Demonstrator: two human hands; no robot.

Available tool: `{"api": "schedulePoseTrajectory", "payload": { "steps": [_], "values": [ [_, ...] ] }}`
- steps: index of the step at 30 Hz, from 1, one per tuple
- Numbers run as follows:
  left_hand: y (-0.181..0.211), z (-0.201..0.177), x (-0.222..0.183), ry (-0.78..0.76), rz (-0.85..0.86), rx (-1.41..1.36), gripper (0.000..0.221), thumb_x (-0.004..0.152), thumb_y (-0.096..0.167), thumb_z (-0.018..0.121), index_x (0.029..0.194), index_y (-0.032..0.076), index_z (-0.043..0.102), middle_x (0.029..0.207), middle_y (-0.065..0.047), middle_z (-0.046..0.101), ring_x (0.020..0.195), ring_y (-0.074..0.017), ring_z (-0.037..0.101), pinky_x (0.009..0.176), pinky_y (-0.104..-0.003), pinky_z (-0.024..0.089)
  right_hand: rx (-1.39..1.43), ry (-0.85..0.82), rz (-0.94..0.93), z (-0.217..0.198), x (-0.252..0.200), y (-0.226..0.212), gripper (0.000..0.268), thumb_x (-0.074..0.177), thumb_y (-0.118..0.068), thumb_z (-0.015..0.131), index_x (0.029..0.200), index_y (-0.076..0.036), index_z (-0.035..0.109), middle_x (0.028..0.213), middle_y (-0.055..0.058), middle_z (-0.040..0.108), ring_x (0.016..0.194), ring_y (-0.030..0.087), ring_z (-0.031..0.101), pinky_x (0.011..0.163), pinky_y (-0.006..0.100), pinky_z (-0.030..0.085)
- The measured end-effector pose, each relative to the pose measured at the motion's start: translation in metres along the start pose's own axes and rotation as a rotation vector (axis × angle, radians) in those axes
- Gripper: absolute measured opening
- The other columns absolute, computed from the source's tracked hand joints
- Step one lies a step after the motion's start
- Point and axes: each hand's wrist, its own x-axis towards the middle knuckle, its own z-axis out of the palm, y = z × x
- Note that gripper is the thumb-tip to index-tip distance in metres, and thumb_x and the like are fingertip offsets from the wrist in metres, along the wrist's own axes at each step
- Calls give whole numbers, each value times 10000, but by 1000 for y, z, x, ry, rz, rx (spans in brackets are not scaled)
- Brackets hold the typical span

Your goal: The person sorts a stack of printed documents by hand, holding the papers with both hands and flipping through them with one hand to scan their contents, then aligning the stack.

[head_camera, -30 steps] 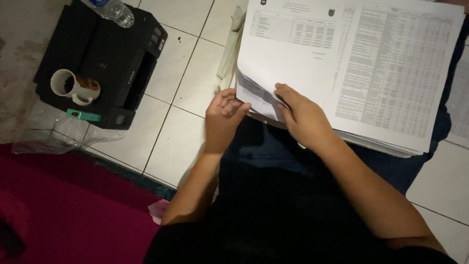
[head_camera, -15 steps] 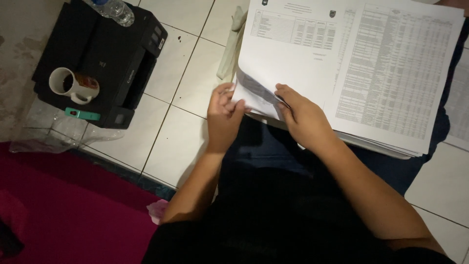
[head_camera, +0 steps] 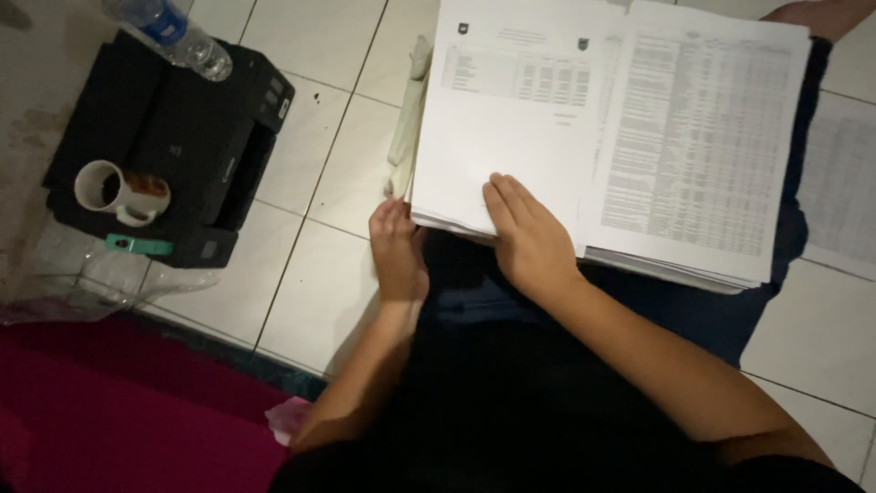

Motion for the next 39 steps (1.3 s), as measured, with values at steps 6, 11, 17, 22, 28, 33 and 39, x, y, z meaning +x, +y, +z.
{"api": "schedulePoseTrajectory", "payload": {
  "steps": [6, 11, 17, 22, 28, 33, 39],
  "values": [
    [-4, 15, -34, 96, -137, -228, 714, 878, -19, 698, 1468, 145, 331, 1209, -65, 443, 1111, -268, 565, 904, -439, 587, 28, 72, -3, 1, -3, -2, 509, 903, 52, 583, 1411, 81, 558, 1379, 291, 606, 1296, 429, 587, 1138, 467, 455],
    [-3, 31, -61, -226, -659, -334, 612, 918, 232, 753, 1358, 200, 327, 1362, -172, 409, 1360, -411, 475, 995, -632, 469, 283, 39, 372, -25, 3, 6, 409, 1029, -37, 472, 1418, -40, 597, 1379, 214, 640, 1302, 385, 582, 1085, 470, 474],
    [91, 82, -78, -158, -689, -395, 414, 888, 328, 794, 860, 59, 480, 828, -15, 453, 899, -224, 559, 937, -472, 541, 347, -55, 556, -73, 19, 13, 256, 1009, -65, 512, 1222, -116, 645, 1007, 194, 738, 989, 453, 686, 781, 554, 530],
    [11, 62, -45, -182, -684, -348, 828, 873, 304, 799, 1505, 31, 339, 1341, -271, 464, 1252, -517, 532, 1003, -661, 485, 421, 205, 746, -83, -38, 78, 195, 1042, -150, 471, 1023, -64, 645, 767, 154, 611, 723, 321, 588, 680, 466, 434],
    [30, 76, -47, -226, -595, -218, 379, 926, 245, 641, 1283, 143, 568, 1085, -66, 651, 1020, -230, 646, 698, -354, 550, 159, 261, 1024, -143, -72, 82, 282, 1081, -271, 525, 1152, -12, 607, 1121, 133, 524, 1065, 285, 489, 906, 461, 381],
    [26, 84, -50, -232, -475, -109, 519, 944, 267, 615, 1433, 114, 533, 1141, -94, 689, 915, -233, 680, 596, -327, 599, -101, 300, 874, -128, -92, 92, 547, 942, -108, 447, 1387, 196, 543, 1348, 380, 448, 1268, 504, 396, 1093, 584, 325],
    [5, 94, -32, -184, -512, -73, 780, 838, 352, 655, 1569, 262, 397, 1377, -100, 644, 1219, -333, 641, 931, -579, 563, 40, 265, 1080, -130, -78, 116, 497, 1070, -214, 430, 1435, 113, 517, 1520, 182, 365, 1281, 394, 515, 1046, 514, 412]
  ]
}}
